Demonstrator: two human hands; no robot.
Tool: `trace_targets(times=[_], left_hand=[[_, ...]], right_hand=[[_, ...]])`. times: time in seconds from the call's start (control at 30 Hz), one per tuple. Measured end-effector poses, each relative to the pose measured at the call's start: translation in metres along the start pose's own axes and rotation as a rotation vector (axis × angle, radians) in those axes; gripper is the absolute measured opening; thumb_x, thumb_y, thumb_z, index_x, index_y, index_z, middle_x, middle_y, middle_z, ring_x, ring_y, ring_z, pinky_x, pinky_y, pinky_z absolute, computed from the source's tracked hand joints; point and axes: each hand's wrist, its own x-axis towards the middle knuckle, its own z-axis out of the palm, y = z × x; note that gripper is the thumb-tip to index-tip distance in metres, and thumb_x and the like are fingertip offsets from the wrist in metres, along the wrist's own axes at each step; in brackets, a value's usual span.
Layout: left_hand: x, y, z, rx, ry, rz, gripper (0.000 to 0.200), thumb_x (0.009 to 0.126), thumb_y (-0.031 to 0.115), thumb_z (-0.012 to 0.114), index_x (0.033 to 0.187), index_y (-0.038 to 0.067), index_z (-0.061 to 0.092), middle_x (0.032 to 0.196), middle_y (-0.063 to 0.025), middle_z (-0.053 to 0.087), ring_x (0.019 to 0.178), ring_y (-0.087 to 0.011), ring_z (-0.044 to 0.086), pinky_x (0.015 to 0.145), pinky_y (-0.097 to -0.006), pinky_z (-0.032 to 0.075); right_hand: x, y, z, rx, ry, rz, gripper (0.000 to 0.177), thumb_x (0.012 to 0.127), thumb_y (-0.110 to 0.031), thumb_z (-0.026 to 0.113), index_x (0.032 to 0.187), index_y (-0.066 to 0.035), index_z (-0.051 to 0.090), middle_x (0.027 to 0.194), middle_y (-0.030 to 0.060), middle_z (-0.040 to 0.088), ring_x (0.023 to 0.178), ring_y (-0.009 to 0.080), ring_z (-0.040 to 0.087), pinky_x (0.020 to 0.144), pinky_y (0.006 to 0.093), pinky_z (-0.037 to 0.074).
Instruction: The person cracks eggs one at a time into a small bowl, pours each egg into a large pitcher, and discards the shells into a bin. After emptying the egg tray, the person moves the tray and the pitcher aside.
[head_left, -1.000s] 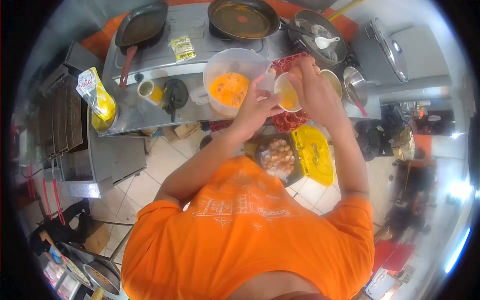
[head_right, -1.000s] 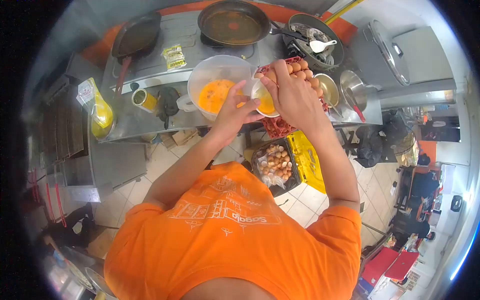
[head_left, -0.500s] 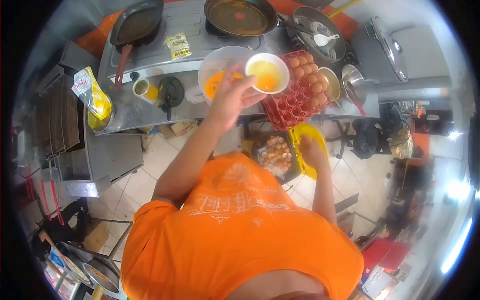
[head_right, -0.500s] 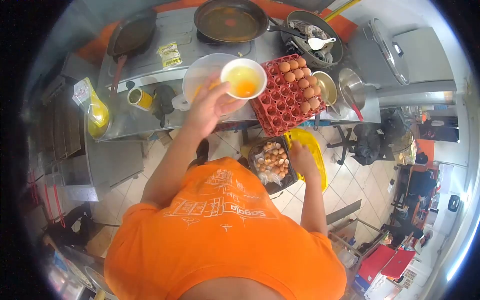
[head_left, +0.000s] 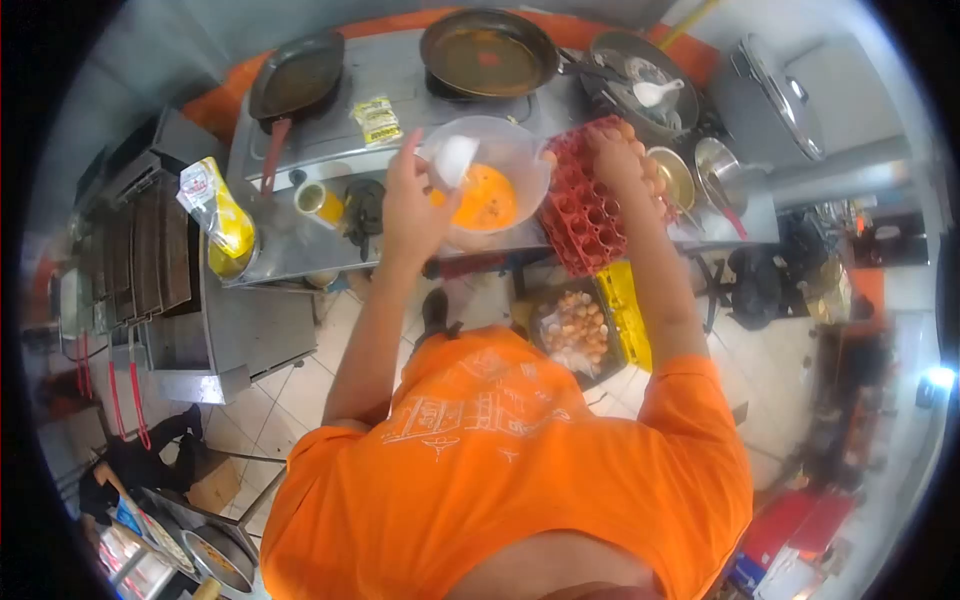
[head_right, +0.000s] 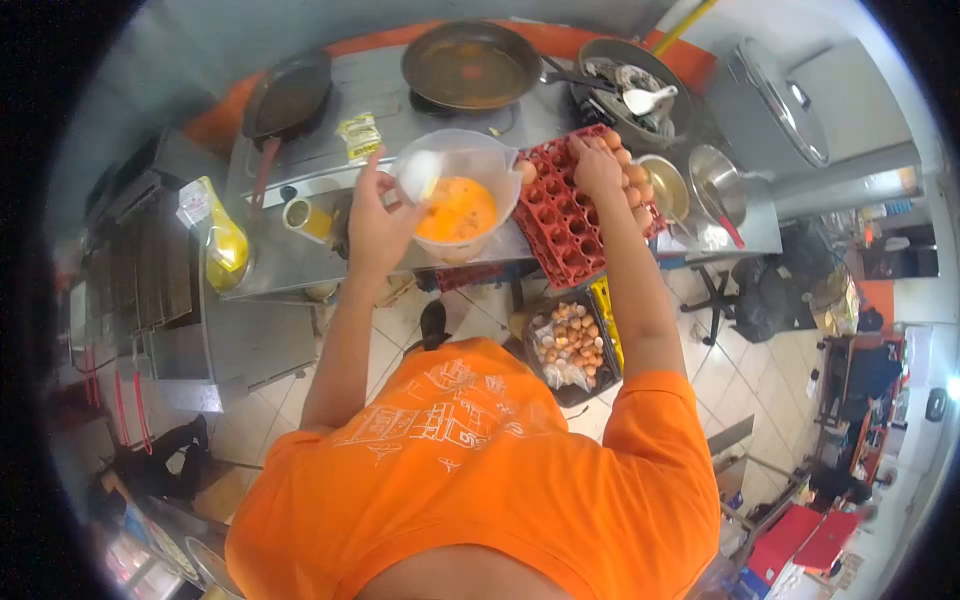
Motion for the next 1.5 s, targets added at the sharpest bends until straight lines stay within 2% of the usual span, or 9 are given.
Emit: trace_targets(times=[0.07, 0.23, 0.33, 0.43, 0.67, 0.8, 0.97, 1.13, 1.5], left_hand=[[-0.003, 0.007, -0.002, 0.093, 0.026, 0.061, 0.088, 0.076, 0.004, 0.080, 0.151, 0.007, 0.034, 0.116, -0.0118, 0.051, 0.108, -0.0219, 0.056, 0.092, -0.0355, 0.057], [-0.007, 0.012, -0.006, 0.186, 0.026, 0.088, 0.088, 0.076, 0.006, 0.081, 0.151, 0.010, 0.035, 0.118, -0.0127, 0.049, 0.111, -0.0241, 0.056, 0.092, -0.0346, 0.058], [-0.005, 0.008, -0.010, 0.122, 0.069, 0.112, 0.088, 0.076, 0.006, 0.081, 0.150, 0.010, 0.036, 0.118, -0.0133, 0.050, 0.109, -0.0240, 0.057, 0.091, -0.0351, 0.058], [-0.004, 0.007, -0.008, 0.126, 0.092, 0.082, 0.087, 0.076, 0.006, 0.081, 0.150, 0.008, 0.035, 0.117, -0.0135, 0.051, 0.107, -0.0238, 0.058, 0.090, -0.0358, 0.059], [0.002, -0.004, 0.010, -0.076, 0.041, 0.012, 0.089, 0.078, 0.007, 0.080, 0.152, 0.005, 0.029, 0.113, -0.0125, 0.053, 0.108, -0.0238, 0.061, 0.087, -0.0341, 0.059], [0.003, 0.003, 0.016, -0.223, -0.011, -0.022, 0.088, 0.080, 0.007, 0.079, 0.151, 0.004, 0.027, 0.112, -0.0122, 0.053, 0.107, -0.0230, 0.062, 0.085, -0.0329, 0.059], [-0.001, 0.012, 0.028, -0.272, -0.111, -0.126, 0.085, 0.084, 0.013, 0.077, 0.151, 0.004, 0.026, 0.113, -0.0111, 0.052, 0.105, -0.0220, 0.062, 0.088, -0.0350, 0.059], [-0.014, 0.026, 0.056, -0.872, -0.290, -0.494, 0.076, 0.094, 0.012, 0.067, 0.153, 0.008, 0.020, 0.113, -0.0112, 0.056, 0.105, -0.0204, 0.061, 0.093, -0.0446, 0.058], [-0.022, 0.038, 0.074, -1.028, -0.324, -0.554, 0.079, 0.094, 0.010, 0.068, 0.153, 0.008, 0.015, 0.118, -0.0113, 0.052, 0.110, -0.0219, 0.059, 0.095, -0.0440, 0.057]], right_hand=[[0.022, -0.003, -0.007, -0.148, -0.375, 0.044, 0.030, 0.088, -0.020, 0.056, 0.117, -0.017, 0.063, 0.122, 0.0080, 0.063, 0.112, 0.0337, 0.061, 0.087, 0.0496, 0.052], [0.027, 0.015, -0.006, -0.113, -0.369, 0.066, 0.032, 0.087, -0.018, 0.059, 0.118, -0.014, 0.063, 0.120, 0.0090, 0.064, 0.111, 0.0305, 0.062, 0.089, 0.0457, 0.053], [0.003, -0.023, -0.051, 1.077, 0.060, 0.423, 0.039, 0.086, -0.006, 0.066, 0.124, 0.000, 0.057, 0.108, 0.0085, 0.062, 0.096, 0.0148, 0.062, 0.084, 0.0296, 0.054], [-0.023, -0.088, -0.108, 0.985, -0.293, 0.436, 0.034, 0.092, -0.010, 0.065, 0.123, -0.002, 0.056, 0.106, 0.0062, 0.063, 0.092, 0.0144, 0.064, 0.081, 0.0285, 0.053], [-0.090, -0.194, -0.115, 0.448, -0.023, -0.267, 0.022, 0.097, -0.012, 0.059, 0.117, -0.005, 0.057, 0.102, 0.0167, 0.059, 0.088, 0.0302, 0.063, 0.076, 0.0352, 0.053], [-0.086, -0.198, -0.117, 0.469, -0.146, -0.176, 0.025, 0.094, -0.008, 0.062, 0.118, -0.005, 0.057, 0.110, 0.0179, 0.058, 0.094, 0.0342, 0.061, 0.082, 0.0329, 0.051], [-0.067, -0.187, -0.142, 1.223, -0.160, 0.104, 0.034, 0.092, -0.004, 0.063, 0.124, -0.003, 0.052, 0.107, 0.0151, 0.058, 0.096, 0.0213, 0.061, 0.087, 0.0302, 0.049], [-0.036, -0.175, -0.178, 0.775, -0.181, -0.157, 0.036, 0.093, -0.008, 0.064, 0.125, 0.000, 0.049, 0.104, 0.0193, 0.063, 0.096, 0.0264, 0.063, 0.085, 0.0355, 0.050], [-0.018, -0.158, -0.184, 0.505, -0.196, -0.254, 0.031, 0.097, -0.018, 0.060, 0.120, -0.002, 0.048, 0.087, 0.0243, 0.067, 0.084, 0.0437, 0.066, 0.072, 0.0465, 0.051]])
